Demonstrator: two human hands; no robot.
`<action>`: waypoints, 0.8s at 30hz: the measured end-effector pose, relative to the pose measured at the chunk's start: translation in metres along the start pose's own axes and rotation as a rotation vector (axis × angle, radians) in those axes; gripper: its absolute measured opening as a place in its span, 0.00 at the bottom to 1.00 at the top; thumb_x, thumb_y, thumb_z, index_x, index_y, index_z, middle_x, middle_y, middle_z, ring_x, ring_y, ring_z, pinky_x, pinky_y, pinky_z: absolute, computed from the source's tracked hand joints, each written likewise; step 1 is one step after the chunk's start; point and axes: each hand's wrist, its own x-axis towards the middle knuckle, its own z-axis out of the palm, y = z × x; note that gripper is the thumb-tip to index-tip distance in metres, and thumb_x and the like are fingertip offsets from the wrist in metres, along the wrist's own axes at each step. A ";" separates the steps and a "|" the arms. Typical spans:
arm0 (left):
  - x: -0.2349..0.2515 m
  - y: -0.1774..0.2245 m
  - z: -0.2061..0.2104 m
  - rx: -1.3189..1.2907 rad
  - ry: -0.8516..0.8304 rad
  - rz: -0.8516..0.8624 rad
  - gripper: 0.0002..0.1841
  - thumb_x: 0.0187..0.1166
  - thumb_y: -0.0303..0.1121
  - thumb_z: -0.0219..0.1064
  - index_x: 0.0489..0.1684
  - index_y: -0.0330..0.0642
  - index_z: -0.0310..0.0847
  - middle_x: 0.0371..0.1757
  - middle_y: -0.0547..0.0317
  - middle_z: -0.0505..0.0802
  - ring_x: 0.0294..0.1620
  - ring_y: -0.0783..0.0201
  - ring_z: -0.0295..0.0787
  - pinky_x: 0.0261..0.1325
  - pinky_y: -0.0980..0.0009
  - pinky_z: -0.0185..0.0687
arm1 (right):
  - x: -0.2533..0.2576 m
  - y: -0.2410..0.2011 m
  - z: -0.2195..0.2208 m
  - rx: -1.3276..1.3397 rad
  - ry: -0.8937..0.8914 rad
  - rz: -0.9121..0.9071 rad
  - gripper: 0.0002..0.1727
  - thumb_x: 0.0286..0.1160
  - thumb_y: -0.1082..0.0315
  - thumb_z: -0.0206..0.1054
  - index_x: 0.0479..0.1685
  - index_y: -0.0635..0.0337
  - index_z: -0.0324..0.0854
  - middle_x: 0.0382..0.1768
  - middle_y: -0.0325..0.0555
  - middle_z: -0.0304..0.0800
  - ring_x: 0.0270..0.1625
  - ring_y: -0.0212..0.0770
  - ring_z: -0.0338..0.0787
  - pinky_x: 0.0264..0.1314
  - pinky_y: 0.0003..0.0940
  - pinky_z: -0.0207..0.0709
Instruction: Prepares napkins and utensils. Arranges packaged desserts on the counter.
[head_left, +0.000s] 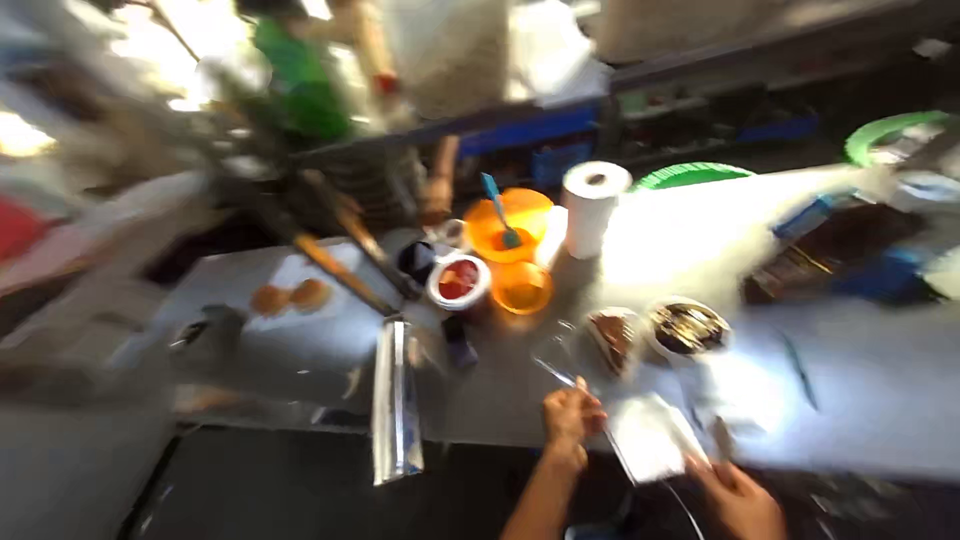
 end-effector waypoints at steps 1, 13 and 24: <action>-0.001 -0.002 0.003 0.015 0.009 -0.002 0.19 0.92 0.39 0.58 0.44 0.26 0.83 0.32 0.48 0.92 0.26 0.60 0.91 0.33 0.66 0.90 | -0.001 -0.001 -0.001 -0.007 0.046 0.021 0.11 0.72 0.65 0.74 0.32 0.66 0.84 0.20 0.39 0.79 0.23 0.32 0.77 0.28 0.35 0.74; 0.007 -0.009 0.025 0.140 0.137 0.110 0.13 0.89 0.30 0.59 0.40 0.25 0.82 0.27 0.48 0.92 0.23 0.61 0.92 0.30 0.67 0.91 | 0.007 0.000 -0.004 0.159 0.046 0.264 0.08 0.76 0.66 0.72 0.32 0.61 0.87 0.23 0.40 0.88 0.24 0.33 0.82 0.31 0.33 0.75; 0.006 0.013 0.022 0.177 0.084 0.082 0.17 0.91 0.30 0.55 0.32 0.28 0.81 0.22 0.51 0.91 0.20 0.62 0.90 0.28 0.69 0.90 | 0.014 -0.017 0.021 0.209 0.113 0.353 0.14 0.79 0.67 0.71 0.24 0.62 0.81 0.19 0.42 0.81 0.21 0.35 0.75 0.26 0.35 0.67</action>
